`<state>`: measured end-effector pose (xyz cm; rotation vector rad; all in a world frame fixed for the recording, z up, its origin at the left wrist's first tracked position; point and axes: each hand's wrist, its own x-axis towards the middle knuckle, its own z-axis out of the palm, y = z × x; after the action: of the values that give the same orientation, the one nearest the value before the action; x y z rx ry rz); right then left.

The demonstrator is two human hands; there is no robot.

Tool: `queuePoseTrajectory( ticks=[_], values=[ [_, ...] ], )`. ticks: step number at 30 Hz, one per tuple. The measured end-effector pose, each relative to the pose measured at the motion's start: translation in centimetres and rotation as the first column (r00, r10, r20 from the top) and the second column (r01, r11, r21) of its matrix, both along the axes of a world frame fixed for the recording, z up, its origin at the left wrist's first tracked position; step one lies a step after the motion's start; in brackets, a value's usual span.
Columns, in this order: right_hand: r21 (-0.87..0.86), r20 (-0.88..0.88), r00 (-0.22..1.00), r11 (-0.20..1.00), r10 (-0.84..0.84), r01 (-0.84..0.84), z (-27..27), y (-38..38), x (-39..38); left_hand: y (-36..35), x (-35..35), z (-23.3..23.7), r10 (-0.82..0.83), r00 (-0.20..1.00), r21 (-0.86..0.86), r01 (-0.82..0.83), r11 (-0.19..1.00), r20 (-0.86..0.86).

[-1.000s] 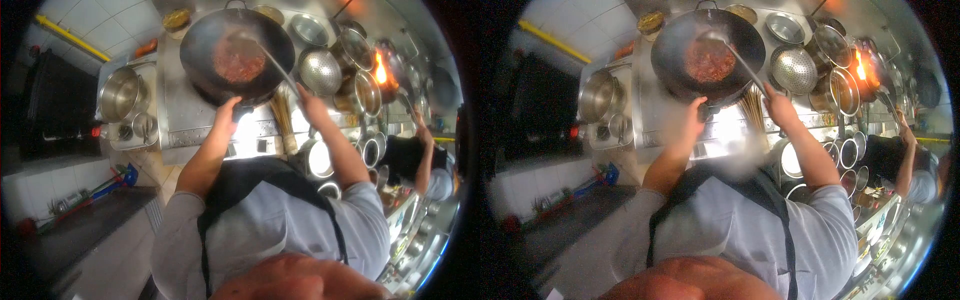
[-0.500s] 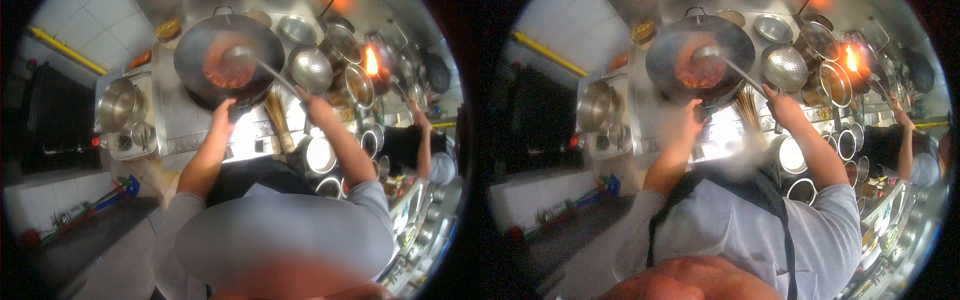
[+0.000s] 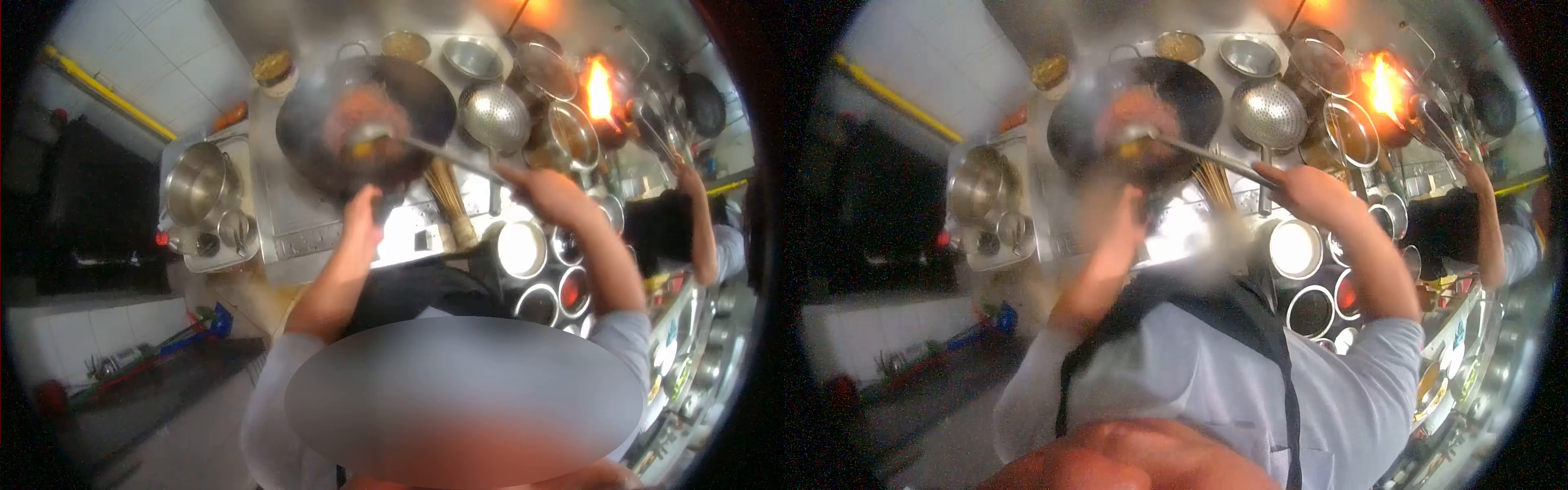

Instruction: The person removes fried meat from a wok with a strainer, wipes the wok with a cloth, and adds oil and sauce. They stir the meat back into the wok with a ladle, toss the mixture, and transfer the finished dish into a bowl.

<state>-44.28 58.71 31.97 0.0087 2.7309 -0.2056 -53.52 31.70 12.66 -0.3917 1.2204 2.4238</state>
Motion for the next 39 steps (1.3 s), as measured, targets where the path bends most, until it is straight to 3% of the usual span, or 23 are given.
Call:
queuePoseTrajectory(
  ticks=[1,2,4,6,9,10,11,12,13,14,15,16,17,18,19,23,24,26,27,31,33,35,39],
  values=[
    [0.061,0.123,0.992,0.998,-0.010,0.002,2.3,-0.1,0.6,-0.4,1.3,2.6,-0.014,0.972,0.071,-0.003,0.997,0.233],
    [0.053,0.116,0.993,0.999,-0.008,0.002,2.2,0.1,0.5,-0.2,2.2,2.9,0.075,0.946,0.056,-0.098,0.994,0.315],
    [0.116,0.199,0.980,0.993,0.003,-0.026,1.4,0.8,0.5,0.0,0.6,1.2,0.049,0.953,0.095,-0.081,0.992,0.300],
    [-0.007,-0.008,0.998,0.998,0.055,-0.055,-2.8,0.8,-0.6,0.9,-2.0,-1.8,0.067,0.958,0.124,-0.105,0.987,0.279],
    [-0.059,0.001,0.988,0.986,-0.154,0.153,-8.7,-1.3,-3.2,1.5,-1.3,-2.6,0.088,0.967,0.043,-0.101,0.994,0.238],
    [-0.073,-0.040,0.982,0.980,-0.186,0.183,-9.7,-1.3,-3.1,0.5,-0.1,-5.4,0.046,0.967,0.102,-0.074,0.992,0.249],
    [-0.094,-0.086,0.973,0.974,-0.215,0.207,-10.2,-1.6,-3.0,-1.0,3.0,-2.2,-0.085,0.970,-0.035,0.095,0.995,0.228],
    [-0.103,-0.103,0.972,0.974,-0.213,0.203,-9.7,-1.7,-2.3,-1.5,3.9,-6.7,-0.054,0.962,0.159,0.011,0.987,0.267],
    [-0.112,-0.132,0.971,0.976,-0.199,0.185,-8.8,-1.2,-0.9,-2.4,5.7,-5.4,-0.033,0.955,-0.047,0.049,0.998,0.296],
    [-0.117,-0.162,0.969,0.979,-0.186,0.169,-7.8,-0.1,0.0,-3.0,6.6,-5.6,-0.132,0.986,-0.341,0.090,0.936,-0.102],
    [-0.129,-0.152,0.972,0.978,-0.182,0.163,-7.2,1.5,0.6,-3.4,7.3,-5.8,-0.318,0.846,-0.599,-0.002,0.801,-0.428],
    [-0.127,-0.211,0.967,0.985,-0.141,0.115,-5.1,1.9,1.7,-2.8,6.5,-3.6,-0.186,0.940,-0.385,0.064,0.921,-0.288],
    [-0.071,-0.114,0.982,0.987,-0.152,0.144,-2.2,1.5,2.0,-1.8,5.1,0.4,-0.084,0.991,-0.138,0.069,0.988,-0.106],
    [-0.071,-0.088,0.991,0.993,-0.096,0.090,-1.3,1.7,1.8,-1.3,3.5,5.5,-0.092,0.972,-0.103,0.117,0.988,0.217],
    [-0.069,-0.065,0.997,0.997,-0.041,0.036,-0.7,1.9,1.3,-0.2,0.2,0.5,-0.034,0.961,0.073,0.014,0.997,0.274],
    [-0.034,-0.025,0.999,0.999,0.038,-0.038,-5.2,-0.1,-2.5,1.0,-4.4,-3.9,-0.075,0.986,0.093,0.061,0.994,0.152],
    [-0.042,-0.052,0.997,0.998,-0.052,0.050,-6.3,-1.7,-3.3,1.0,-4.1,-5.0,-0.038,0.984,0.065,0.027,0.997,0.174],
    [-0.055,-0.076,0.987,0.989,-0.142,0.138,-8.8,-2.6,-3.7,0.2,-0.2,-3.4,-0.064,0.960,0.119,0.032,0.992,0.273],
    [-0.071,-0.136,0.974,0.983,-0.180,0.171,-10.1,-2.9,-3.2,-1.3,3.2,0.4,-0.106,0.972,-0.100,0.129,0.987,0.210],
    [-0.192,-0.201,0.939,0.952,-0.278,0.240,-10.3,-1.7,-0.3,-1.7,5.7,-0.5,-0.027,0.994,-0.132,0.041,0.990,0.110],
    [-0.374,-0.230,0.920,0.901,-0.318,0.219,-9.6,-1.0,1.0,-1.8,2.7,0.1,-0.080,0.974,0.021,0.078,0.997,0.212],
    [-0.308,-0.210,0.911,0.908,-0.355,0.283,-8.2,-1.3,0.3,-0.6,-1.4,-0.7,-0.035,0.940,0.025,0.028,0.999,0.340],
    [-0.229,-0.267,0.910,0.939,-0.316,0.258,-10.8,-2.6,-4.2,-0.1,-5.4,-2.1,-0.090,0.943,0.097,0.062,0.993,0.321]
  ],
)
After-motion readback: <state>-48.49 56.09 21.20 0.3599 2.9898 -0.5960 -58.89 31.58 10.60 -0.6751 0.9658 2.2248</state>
